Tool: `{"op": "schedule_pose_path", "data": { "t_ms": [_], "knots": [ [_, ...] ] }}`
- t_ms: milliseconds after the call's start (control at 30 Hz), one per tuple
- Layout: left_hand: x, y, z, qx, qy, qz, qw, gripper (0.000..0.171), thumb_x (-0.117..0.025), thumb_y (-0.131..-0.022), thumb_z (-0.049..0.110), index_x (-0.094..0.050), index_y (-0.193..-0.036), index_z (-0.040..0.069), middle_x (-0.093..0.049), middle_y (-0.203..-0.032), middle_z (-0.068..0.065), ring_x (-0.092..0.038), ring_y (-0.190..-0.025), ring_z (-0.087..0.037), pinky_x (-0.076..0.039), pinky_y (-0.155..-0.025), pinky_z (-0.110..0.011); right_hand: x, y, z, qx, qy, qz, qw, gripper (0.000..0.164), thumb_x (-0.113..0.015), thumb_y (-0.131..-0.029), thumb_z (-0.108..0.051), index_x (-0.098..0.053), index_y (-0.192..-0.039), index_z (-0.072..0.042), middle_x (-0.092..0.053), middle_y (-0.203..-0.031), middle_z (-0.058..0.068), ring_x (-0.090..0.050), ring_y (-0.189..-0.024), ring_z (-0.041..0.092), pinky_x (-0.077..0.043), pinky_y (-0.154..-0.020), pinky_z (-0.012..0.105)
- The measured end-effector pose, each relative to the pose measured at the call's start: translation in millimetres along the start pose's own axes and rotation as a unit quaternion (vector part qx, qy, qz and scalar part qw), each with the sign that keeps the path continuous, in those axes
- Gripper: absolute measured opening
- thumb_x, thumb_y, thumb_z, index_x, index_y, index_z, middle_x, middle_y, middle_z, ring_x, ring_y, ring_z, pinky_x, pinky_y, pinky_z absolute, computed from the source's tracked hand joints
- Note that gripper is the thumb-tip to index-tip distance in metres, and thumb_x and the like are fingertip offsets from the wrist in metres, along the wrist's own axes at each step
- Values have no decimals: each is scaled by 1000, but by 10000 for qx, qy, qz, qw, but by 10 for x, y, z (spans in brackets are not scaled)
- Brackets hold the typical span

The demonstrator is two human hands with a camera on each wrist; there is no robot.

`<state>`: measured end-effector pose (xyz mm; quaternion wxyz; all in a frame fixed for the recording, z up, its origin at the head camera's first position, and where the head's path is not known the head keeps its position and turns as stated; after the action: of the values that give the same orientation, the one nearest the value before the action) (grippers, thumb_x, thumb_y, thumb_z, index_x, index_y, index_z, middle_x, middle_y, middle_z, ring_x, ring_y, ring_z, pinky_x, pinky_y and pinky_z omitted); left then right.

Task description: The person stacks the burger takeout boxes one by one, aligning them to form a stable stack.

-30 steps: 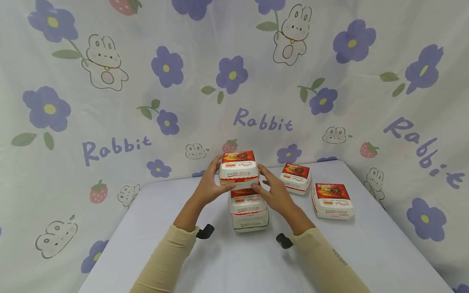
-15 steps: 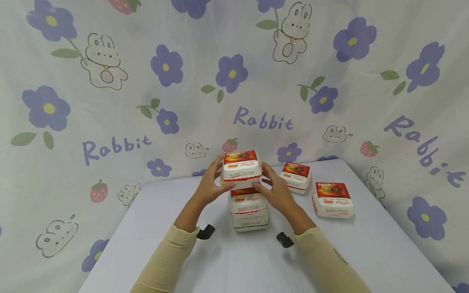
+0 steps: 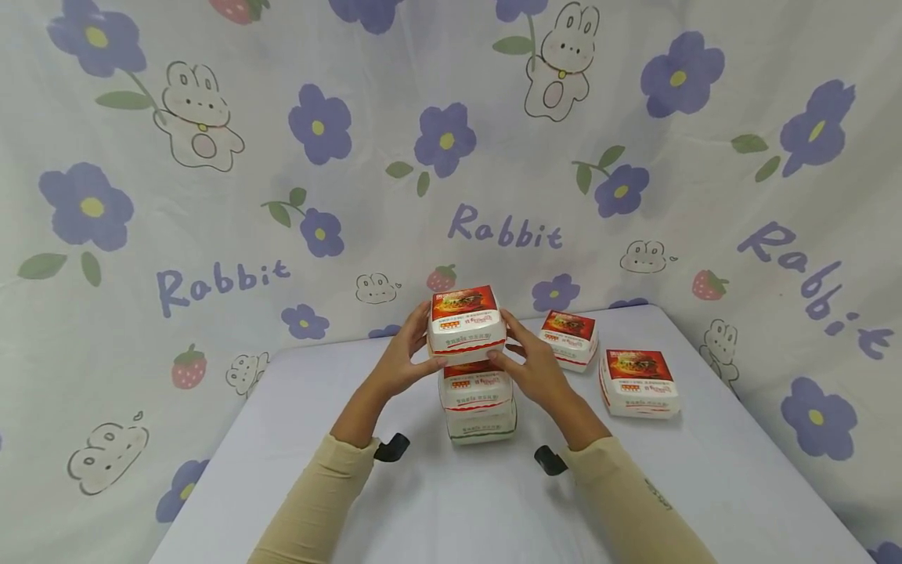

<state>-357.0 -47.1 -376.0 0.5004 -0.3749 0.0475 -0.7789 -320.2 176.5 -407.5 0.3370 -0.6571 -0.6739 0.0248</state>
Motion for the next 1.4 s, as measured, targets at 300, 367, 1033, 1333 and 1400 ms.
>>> {"op": "schedule_pose_path", "data": {
  "t_ms": [300, 367, 1033, 1333, 1400],
  "knots": [
    [0, -6, 41, 272, -83, 43, 9996, 96, -78, -84, 26, -16, -157, 17, -27, -157, -10, -29, -142, -26, -36, -108, -42, 7, 10, -8, -40, 122, -79, 9999, 77, -64, -93, -43, -24, -156, -24, -42, -149, 12, -44, -131, 33, -46, -99, 48],
    [-5, -2, 30, 305, -115, 34, 9995, 97, -77, -84, 25, -15, -157, 15, -26, -157, -10, -28, -142, -27, -36, -108, -43, 10, 9, -7, -7, 134, -68, 9999, 76, -64, -92, -43, -26, -155, -24, -44, -148, 12, -44, -131, 33, -46, -98, 48],
    [-60, 146, -19, 148, -123, 129, 9997, 98, -76, -80, 47, -16, -156, 30, -22, -158, 8, -26, -142, -14, -36, -108, -36, 8, 124, 62, -11, -66, 92, 9999, 76, -75, -85, -38, -36, -151, -32, -49, -144, -1, -50, -127, 26, -48, -96, 49],
    [-104, 193, -32, 155, -58, 239, 9996, 95, -77, -80, 41, -20, -155, 29, -23, -158, 9, -25, -143, -16, -37, -107, -42, 12, 160, 103, 76, -40, 130, 9999, 76, -79, -83, -32, -40, -148, -35, -51, -141, -2, -52, -125, 26, -48, -95, 51],
    [-114, 198, -36, 162, -42, 260, 9995, 94, -77, -81, 39, -20, -155, 29, -23, -158, 9, -26, -143, -18, -37, -107, -43, 16, 166, 101, 72, -27, 130, 9999, 76, -79, -82, -35, -40, -148, -36, -51, -142, -2, -52, -124, 27, -48, -94, 53]
  ]
}}
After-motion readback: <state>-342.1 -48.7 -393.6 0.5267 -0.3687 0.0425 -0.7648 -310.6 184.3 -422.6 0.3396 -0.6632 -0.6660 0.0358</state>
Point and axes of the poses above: each hand's wrist, its own y-axis away from the middle knuckle, its own x-axis out of the back of the hand, z = x × y, the point moved 6 cm from there along -y, towards the middle knuckle
